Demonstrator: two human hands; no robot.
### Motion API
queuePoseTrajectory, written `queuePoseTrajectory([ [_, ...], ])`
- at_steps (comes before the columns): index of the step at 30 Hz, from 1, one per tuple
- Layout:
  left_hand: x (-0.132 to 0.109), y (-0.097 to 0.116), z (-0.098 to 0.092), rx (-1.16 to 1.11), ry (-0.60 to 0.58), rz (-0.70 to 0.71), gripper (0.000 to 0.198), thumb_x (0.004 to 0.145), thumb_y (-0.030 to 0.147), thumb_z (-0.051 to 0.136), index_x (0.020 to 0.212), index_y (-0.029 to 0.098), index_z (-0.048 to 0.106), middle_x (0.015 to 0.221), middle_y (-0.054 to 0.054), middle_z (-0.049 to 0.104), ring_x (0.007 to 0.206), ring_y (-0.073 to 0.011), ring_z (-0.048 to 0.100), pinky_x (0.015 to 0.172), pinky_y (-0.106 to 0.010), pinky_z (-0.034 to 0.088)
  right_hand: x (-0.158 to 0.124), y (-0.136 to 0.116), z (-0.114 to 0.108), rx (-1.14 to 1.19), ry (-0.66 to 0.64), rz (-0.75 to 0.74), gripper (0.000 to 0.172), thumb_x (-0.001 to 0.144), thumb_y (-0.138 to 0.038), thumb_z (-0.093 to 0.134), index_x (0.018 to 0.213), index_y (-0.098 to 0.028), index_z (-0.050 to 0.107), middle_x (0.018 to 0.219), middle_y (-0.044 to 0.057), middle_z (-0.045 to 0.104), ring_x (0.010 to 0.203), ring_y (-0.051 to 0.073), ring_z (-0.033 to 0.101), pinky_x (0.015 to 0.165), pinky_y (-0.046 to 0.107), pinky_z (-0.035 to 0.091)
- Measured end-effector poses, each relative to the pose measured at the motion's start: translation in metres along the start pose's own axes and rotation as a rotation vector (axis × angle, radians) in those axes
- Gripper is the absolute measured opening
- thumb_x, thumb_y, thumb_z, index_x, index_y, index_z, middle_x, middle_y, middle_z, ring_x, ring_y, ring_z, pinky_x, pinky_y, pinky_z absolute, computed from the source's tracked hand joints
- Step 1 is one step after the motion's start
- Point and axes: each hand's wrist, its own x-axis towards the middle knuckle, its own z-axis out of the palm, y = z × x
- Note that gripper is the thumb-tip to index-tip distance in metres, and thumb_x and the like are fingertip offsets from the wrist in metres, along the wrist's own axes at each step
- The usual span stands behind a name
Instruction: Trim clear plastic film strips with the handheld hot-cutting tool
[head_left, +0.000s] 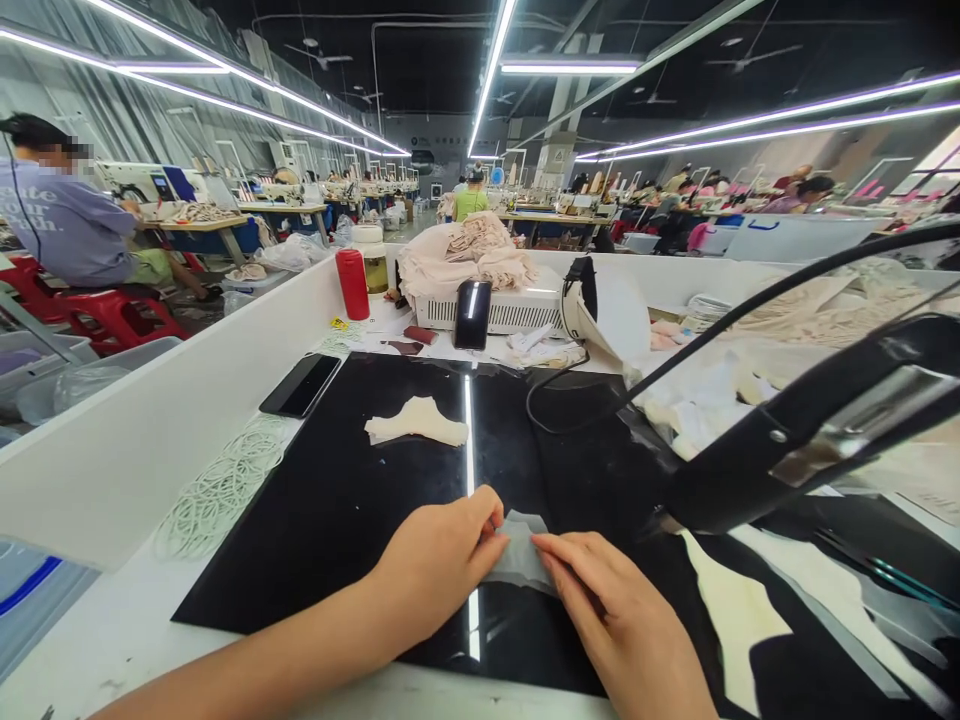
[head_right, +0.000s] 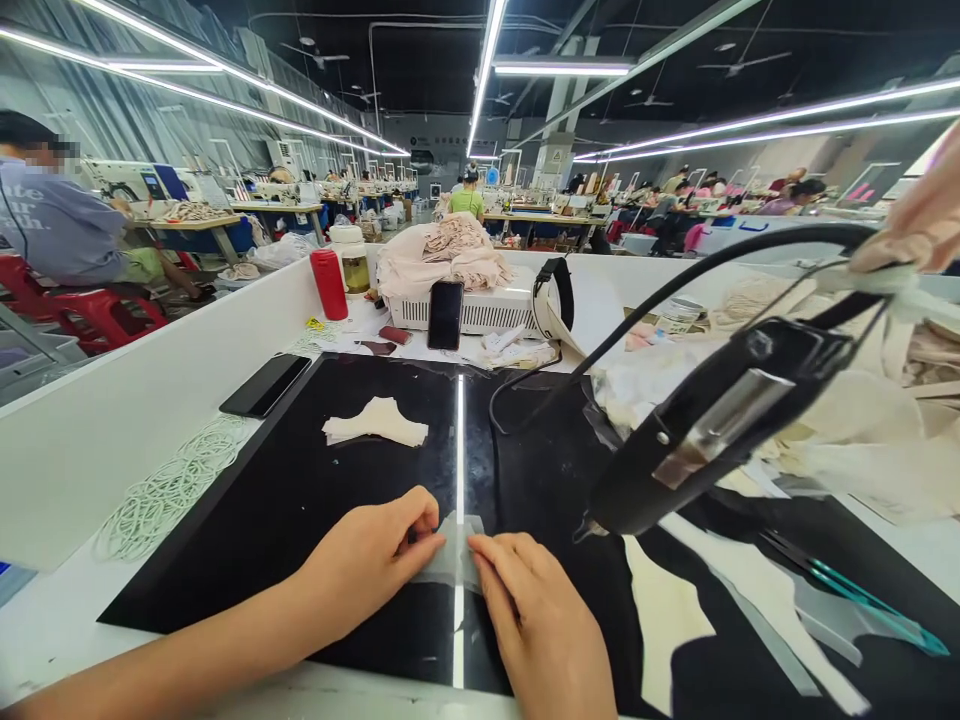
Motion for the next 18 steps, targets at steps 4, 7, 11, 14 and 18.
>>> queuePoseTrajectory([
  [4, -0.003, -0.003, 0.005, 0.331, -0.019, 0.107, 0.014, 0.107, 0.025, 0.052, 0.095, 0.021, 0.059, 0.084, 0.003, 0.066, 0.072, -0.0161, 0.065, 0.061, -0.028, 0.035, 0.0, 0.001, 0.004, -0.116, 0.008, -0.094, 0.032, 0.112, -0.037, 0.04, 0.113, -0.025, 0.07, 0.093, 0.002, 0.073, 0.078, 0.017, 0.071, 0.071, 0.026, 0.059],
  [7, -0.005, -0.007, 0.007, 0.413, 0.01, 0.169, 0.018, 0.108, 0.026, 0.051, 0.093, 0.021, 0.06, 0.085, 0.003, 0.066, 0.07, -0.0158, 0.065, 0.059, -0.03, 0.033, -0.001, 0.002, 0.006, -0.14, -0.035, -0.118, 0.034, 0.112, -0.034, 0.038, 0.114, -0.023, 0.07, 0.091, 0.003, 0.072, 0.074, 0.017, 0.068, 0.068, 0.028, 0.059],
  [11, -0.006, -0.011, 0.009, 0.411, 0.058, 0.207, 0.018, 0.107, 0.025, 0.055, 0.09, 0.022, 0.06, 0.082, 0.004, 0.064, 0.067, -0.0146, 0.063, 0.057, -0.03, 0.033, 0.001, 0.001, 0.007, -0.179, -0.066, -0.161, 0.036, 0.113, -0.031, 0.036, 0.111, -0.021, 0.07, 0.085, 0.004, 0.069, 0.068, 0.017, 0.063, 0.063, 0.03, 0.056],
  [14, -0.006, -0.012, 0.01, 0.416, 0.069, 0.221, 0.018, 0.106, 0.025, 0.056, 0.089, 0.022, 0.061, 0.081, 0.004, 0.062, 0.067, -0.015, 0.063, 0.057, -0.031, 0.034, 0.002, 0.001, 0.006, -0.207, -0.065, -0.188, 0.036, 0.113, -0.031, 0.036, 0.11, -0.019, 0.07, 0.083, 0.004, 0.068, 0.066, 0.017, 0.062, 0.062, 0.031, 0.054],
  [18, -0.006, -0.011, 0.01, 0.421, 0.053, 0.23, 0.017, 0.106, 0.025, 0.056, 0.091, 0.022, 0.063, 0.082, 0.004, 0.063, 0.069, -0.0157, 0.064, 0.057, -0.031, 0.036, 0.003, 0.002, 0.005, -0.219, -0.059, -0.201, 0.035, 0.113, -0.03, 0.036, 0.111, -0.019, 0.069, 0.083, 0.004, 0.067, 0.066, 0.016, 0.062, 0.064, 0.031, 0.054],
])
